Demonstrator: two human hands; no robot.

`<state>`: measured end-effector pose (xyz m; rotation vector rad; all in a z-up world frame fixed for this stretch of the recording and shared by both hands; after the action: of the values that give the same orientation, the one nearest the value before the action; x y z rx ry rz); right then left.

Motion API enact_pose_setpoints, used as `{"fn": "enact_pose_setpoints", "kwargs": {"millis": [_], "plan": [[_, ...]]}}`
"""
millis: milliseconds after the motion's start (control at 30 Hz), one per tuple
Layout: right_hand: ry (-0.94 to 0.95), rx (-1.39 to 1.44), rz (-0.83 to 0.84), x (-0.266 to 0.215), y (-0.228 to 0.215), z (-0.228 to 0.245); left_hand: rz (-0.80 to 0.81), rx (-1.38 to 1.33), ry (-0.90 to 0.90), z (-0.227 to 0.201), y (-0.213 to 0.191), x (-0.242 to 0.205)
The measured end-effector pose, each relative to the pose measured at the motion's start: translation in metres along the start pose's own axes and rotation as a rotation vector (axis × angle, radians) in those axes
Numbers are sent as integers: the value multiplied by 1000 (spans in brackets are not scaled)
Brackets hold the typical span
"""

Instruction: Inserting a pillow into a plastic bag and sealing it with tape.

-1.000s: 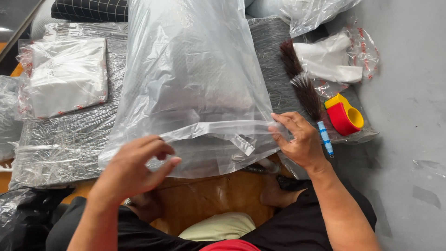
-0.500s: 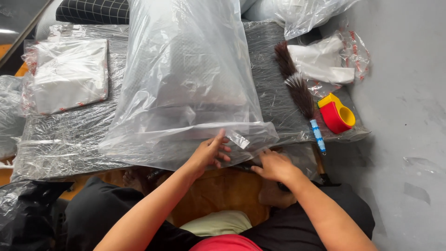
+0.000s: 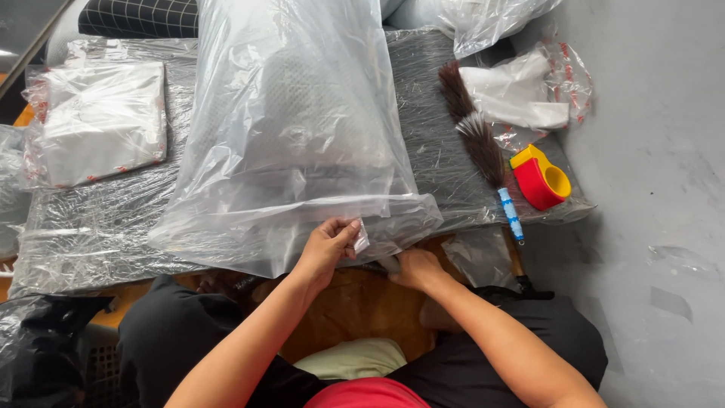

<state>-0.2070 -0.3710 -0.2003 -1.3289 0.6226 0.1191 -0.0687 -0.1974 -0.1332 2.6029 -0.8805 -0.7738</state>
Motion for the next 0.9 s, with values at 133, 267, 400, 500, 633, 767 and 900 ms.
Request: {"fn": "enact_pose_setpoints", "kwargs": {"millis": [133, 267, 400, 500, 633, 767, 900], "plan": [[-147, 110, 224, -1, 17, 8, 19, -22, 9, -2, 0, 6], [-311, 206, 314, -34, -5, 40, 49, -21, 10, -5, 2, 9], [-292, 582, 284, -92, -86, 71, 7, -18, -7, -18, 9, 1], [-81, 653, 296, -126, -142, 88, -31, 68, -113, -26, 12, -5], [45, 745, -44, -116, -142, 64, -31, 46, -21, -19, 13, -2], [-92, 690, -414, -93, -136, 45, 0, 52, 56, -26, 18, -3], [-144, 798, -393, -96, -133, 48, 9, -10, 41, -24, 22, -2]]}}
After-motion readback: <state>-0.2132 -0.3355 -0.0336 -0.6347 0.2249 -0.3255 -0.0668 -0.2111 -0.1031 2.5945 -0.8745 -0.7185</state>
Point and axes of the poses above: each hand's wrist, its own x-axis towards the middle knuckle, its own y-axis out of the palm, z = x × y, the point moved 2 cm from there along x, towards the middle knuckle, and after that the axes turned 2 degrees about -y, right-handed, at the moved point
